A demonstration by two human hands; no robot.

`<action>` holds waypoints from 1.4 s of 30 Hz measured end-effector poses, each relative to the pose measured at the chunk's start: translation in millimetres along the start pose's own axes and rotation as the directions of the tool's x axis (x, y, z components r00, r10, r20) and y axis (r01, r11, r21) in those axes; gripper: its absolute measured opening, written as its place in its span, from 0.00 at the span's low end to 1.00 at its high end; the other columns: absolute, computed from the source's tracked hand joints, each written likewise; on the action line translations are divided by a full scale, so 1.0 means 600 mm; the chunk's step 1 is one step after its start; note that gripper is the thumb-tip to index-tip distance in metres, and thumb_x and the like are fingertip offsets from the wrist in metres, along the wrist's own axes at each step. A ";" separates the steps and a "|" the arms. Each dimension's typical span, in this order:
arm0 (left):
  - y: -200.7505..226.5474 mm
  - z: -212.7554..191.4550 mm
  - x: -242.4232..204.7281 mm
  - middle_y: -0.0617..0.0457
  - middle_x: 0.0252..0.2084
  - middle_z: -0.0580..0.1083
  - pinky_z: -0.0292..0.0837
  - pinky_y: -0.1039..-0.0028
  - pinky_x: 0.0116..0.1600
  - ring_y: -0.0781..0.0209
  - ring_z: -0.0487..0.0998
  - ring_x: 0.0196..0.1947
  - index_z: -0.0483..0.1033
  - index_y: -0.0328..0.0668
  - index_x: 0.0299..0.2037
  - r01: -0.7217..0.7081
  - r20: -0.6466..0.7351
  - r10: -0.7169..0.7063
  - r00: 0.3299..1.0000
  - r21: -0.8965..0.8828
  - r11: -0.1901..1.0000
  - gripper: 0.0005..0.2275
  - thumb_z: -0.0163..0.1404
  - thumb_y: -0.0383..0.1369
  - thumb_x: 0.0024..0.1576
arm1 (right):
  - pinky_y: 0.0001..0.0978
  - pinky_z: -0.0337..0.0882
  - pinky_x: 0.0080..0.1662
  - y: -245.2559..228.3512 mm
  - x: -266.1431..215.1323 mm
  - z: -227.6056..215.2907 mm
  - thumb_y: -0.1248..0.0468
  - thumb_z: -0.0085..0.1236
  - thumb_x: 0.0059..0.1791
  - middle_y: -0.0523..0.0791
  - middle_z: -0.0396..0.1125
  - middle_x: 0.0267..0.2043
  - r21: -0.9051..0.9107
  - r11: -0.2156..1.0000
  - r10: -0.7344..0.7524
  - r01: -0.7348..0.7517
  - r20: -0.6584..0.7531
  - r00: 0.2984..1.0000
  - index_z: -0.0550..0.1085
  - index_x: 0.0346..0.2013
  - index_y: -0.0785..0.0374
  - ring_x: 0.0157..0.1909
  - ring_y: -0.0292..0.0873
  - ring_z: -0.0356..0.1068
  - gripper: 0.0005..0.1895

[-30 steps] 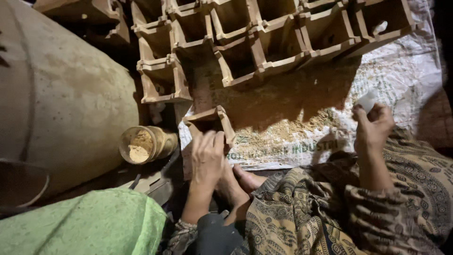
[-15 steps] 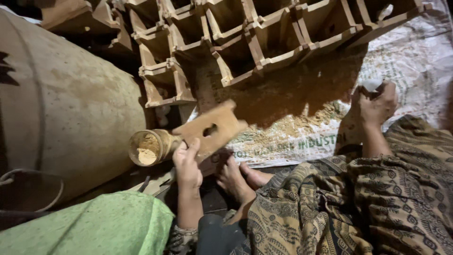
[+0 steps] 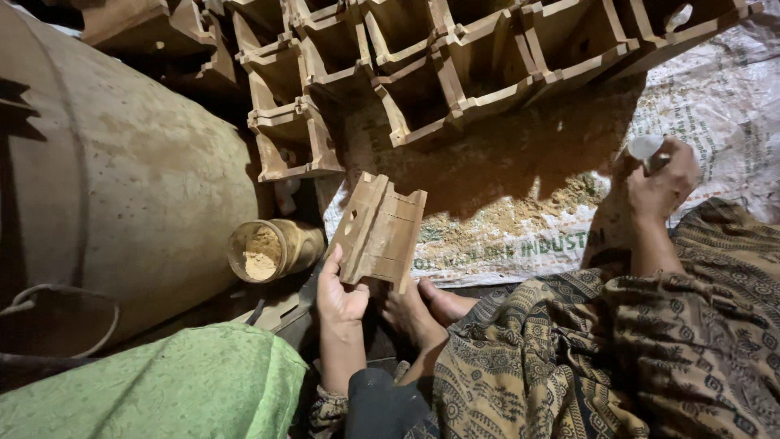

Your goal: The person applies glue to the edges of wooden components and joins them together to assemble small wooden structures.

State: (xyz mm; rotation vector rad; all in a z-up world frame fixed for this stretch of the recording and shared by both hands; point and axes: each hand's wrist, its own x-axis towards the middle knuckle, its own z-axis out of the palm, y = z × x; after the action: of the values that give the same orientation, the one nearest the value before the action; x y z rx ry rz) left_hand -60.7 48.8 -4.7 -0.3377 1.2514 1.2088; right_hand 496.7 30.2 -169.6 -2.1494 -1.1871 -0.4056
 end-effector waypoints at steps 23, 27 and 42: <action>-0.061 0.054 -0.127 0.45 0.54 0.75 0.71 0.57 0.62 0.53 0.77 0.53 0.70 0.43 0.56 -0.377 0.363 0.252 0.897 0.330 0.865 0.13 0.44 0.35 0.63 | 0.31 0.79 0.38 -0.540 -0.104 -0.222 0.63 0.58 0.54 0.50 0.75 0.32 0.608 0.303 -0.181 -0.734 0.793 0.581 0.75 0.54 0.67 0.33 0.41 0.77 0.16; -0.075 0.016 -0.095 0.39 0.35 0.78 0.82 0.58 0.44 0.52 0.82 0.33 0.70 0.33 0.36 -0.532 0.256 0.478 0.840 0.216 0.819 0.10 0.54 0.34 0.61 | 0.46 0.70 0.53 -0.489 -0.144 -0.163 0.52 0.52 0.55 0.49 0.71 0.53 0.606 0.791 -0.457 0.085 0.492 0.741 0.67 0.68 0.50 0.55 0.54 0.69 0.26; -0.069 0.048 -0.123 0.49 0.24 0.72 0.79 0.70 0.35 0.61 0.77 0.25 0.62 0.44 0.26 -0.536 0.110 0.525 0.844 0.152 0.830 0.16 0.60 0.35 0.58 | 0.73 0.41 0.70 -0.318 -0.098 -0.052 0.39 0.45 0.54 0.53 0.63 0.63 -0.144 0.738 -0.655 0.659 0.086 0.751 0.76 0.30 0.45 0.75 0.68 0.49 0.21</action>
State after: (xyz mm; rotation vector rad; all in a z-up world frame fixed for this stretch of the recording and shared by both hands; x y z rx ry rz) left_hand 0.7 16.7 51.7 0.2032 1.4356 1.5475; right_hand 306.1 45.4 -105.2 -1.7956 -1.9926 -0.8022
